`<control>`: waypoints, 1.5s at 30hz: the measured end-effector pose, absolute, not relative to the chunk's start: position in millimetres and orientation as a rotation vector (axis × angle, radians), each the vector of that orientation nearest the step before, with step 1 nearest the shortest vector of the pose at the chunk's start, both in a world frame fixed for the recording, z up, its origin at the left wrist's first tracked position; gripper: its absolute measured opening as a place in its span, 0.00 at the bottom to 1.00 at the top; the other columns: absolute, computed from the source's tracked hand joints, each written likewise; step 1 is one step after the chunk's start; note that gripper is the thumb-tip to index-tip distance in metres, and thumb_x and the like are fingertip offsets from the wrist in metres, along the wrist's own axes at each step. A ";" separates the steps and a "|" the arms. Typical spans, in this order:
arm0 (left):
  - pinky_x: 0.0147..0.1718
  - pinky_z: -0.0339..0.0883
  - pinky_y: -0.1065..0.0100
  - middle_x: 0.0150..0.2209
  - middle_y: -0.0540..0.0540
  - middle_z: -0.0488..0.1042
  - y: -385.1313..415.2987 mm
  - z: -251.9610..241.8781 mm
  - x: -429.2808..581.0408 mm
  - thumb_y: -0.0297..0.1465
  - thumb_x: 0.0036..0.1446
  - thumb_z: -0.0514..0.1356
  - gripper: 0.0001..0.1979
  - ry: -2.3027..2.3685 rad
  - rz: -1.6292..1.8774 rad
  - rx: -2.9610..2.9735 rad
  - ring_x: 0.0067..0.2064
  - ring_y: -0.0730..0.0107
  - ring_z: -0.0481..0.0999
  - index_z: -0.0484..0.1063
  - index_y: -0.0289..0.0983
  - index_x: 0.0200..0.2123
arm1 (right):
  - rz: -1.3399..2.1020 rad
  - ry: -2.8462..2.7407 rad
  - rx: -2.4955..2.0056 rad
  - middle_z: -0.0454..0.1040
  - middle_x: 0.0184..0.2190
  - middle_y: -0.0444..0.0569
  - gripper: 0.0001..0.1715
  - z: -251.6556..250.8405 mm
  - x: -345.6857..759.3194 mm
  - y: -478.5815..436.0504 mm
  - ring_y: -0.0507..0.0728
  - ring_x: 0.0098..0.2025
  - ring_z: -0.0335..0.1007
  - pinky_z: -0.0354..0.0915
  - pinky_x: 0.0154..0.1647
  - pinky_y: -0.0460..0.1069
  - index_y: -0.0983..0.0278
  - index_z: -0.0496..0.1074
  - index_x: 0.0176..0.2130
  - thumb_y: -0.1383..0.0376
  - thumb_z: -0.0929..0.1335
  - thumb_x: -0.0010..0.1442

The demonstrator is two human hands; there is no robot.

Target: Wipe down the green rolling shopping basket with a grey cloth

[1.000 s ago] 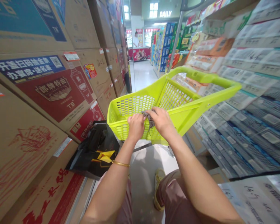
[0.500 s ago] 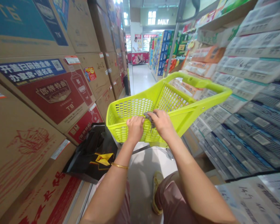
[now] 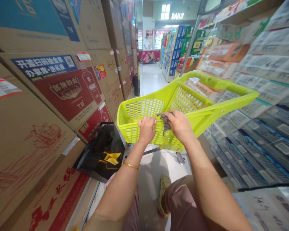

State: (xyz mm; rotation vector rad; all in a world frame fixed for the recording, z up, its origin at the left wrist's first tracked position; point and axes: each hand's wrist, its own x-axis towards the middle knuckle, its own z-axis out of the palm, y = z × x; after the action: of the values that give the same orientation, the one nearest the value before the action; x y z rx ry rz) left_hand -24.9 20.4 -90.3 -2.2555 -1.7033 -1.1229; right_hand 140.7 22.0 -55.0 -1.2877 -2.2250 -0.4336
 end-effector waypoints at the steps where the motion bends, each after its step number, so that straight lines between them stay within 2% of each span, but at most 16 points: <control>1: 0.38 0.50 0.63 0.35 0.48 0.73 20.2 -90.4 -24.6 0.30 0.64 0.47 0.11 -1.704 -1.137 -2.259 0.41 0.66 0.67 0.69 0.40 0.36 | -0.442 -2.212 -1.314 0.69 0.47 0.53 0.20 -52.5 146.0 20.4 0.59 0.46 0.62 0.60 0.46 0.53 0.59 0.67 0.53 0.66 0.61 0.61; 11: 0.41 0.50 0.64 0.37 0.48 0.74 19.2 -87.8 -34.5 0.30 0.64 0.48 0.11 -1.694 -1.151 -2.355 0.43 0.67 0.68 0.71 0.40 0.37 | -0.442 -2.170 -1.383 0.68 0.45 0.54 0.19 -48.7 149.4 11.4 0.60 0.46 0.60 0.58 0.45 0.54 0.60 0.68 0.51 0.66 0.60 0.61; 16: 0.43 0.52 0.63 0.38 0.48 0.74 21.6 -87.3 -45.8 0.31 0.64 0.47 0.12 -1.678 -1.132 -2.368 0.43 0.67 0.68 0.70 0.40 0.37 | -0.394 -2.152 -1.411 0.68 0.46 0.52 0.19 -51.0 136.4 10.9 0.59 0.45 0.58 0.55 0.45 0.53 0.57 0.69 0.50 0.65 0.57 0.63; 19: 0.49 0.52 0.60 0.36 0.48 0.74 18.0 -83.5 -44.2 0.32 0.64 0.47 0.13 -1.676 -1.124 -2.285 0.43 0.66 0.68 0.70 0.40 0.36 | -0.377 -2.160 -1.395 0.67 0.47 0.51 0.19 -52.5 132.5 12.0 0.59 0.46 0.57 0.53 0.45 0.53 0.56 0.69 0.50 0.65 0.57 0.63; 22: 0.55 0.48 0.58 0.39 0.47 0.74 15.5 -80.5 -34.2 0.32 0.64 0.46 0.12 -1.557 -1.158 -2.262 0.45 0.65 0.68 0.69 0.40 0.38 | -0.389 -2.147 -1.375 0.67 0.47 0.51 0.19 -55.4 128.8 12.6 0.59 0.47 0.57 0.54 0.46 0.54 0.56 0.69 0.50 0.65 0.57 0.64; 27: 0.43 0.59 0.62 0.37 0.43 0.72 23.3 -87.6 -11.9 0.27 0.63 0.44 0.13 -1.457 -1.203 -2.354 0.40 0.63 0.67 0.68 0.37 0.39 | -0.463 -2.101 -1.333 0.66 0.50 0.52 0.21 -64.7 120.3 13.4 0.59 0.48 0.57 0.55 0.49 0.54 0.56 0.66 0.53 0.65 0.56 0.65; 30: 0.42 0.57 0.62 0.35 0.42 0.71 28.6 -92.2 -5.7 0.26 0.62 0.44 0.13 -1.485 -1.231 -2.291 0.40 0.62 0.67 0.67 0.36 0.37 | -0.522 -2.092 -1.286 0.65 0.51 0.53 0.21 -68.9 120.6 13.6 0.59 0.51 0.56 0.55 0.52 0.55 0.57 0.65 0.55 0.64 0.57 0.65; 34: 0.40 0.55 0.63 0.33 0.44 0.70 30.3 -90.5 -3.2 0.30 0.64 0.43 0.14 -1.480 -1.194 -2.301 0.38 0.63 0.66 0.67 0.37 0.34 | -0.570 -2.077 -1.280 0.66 0.50 0.52 0.20 -66.4 137.5 12.9 0.58 0.51 0.57 0.55 0.52 0.54 0.57 0.66 0.53 0.65 0.56 0.65; 39: 0.40 0.53 0.64 0.34 0.46 0.72 31.3 -88.5 1.7 0.33 0.65 0.44 0.14 -1.484 -1.201 -2.298 0.38 0.65 0.66 0.68 0.38 0.37 | -0.604 -2.009 -1.342 0.65 0.50 0.51 0.20 -57.2 178.7 12.2 0.58 0.52 0.57 0.56 0.52 0.54 0.56 0.66 0.53 0.66 0.57 0.64; 45: 0.39 0.53 0.63 0.33 0.46 0.72 31.9 -88.1 4.8 0.34 0.65 0.44 0.15 -1.552 -1.208 -2.271 0.38 0.64 0.66 0.69 0.39 0.35 | -0.581 -1.999 -1.368 0.66 0.50 0.52 0.20 -54.4 179.8 10.4 0.60 0.52 0.57 0.56 0.52 0.56 0.56 0.66 0.53 0.65 0.58 0.64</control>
State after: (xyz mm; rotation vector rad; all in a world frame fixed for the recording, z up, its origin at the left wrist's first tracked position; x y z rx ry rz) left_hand 4.8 31.9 -88.1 -2.2710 -1.5519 -1.2085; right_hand 179.8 10.4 -54.4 -1.3684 -1.9990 -0.5814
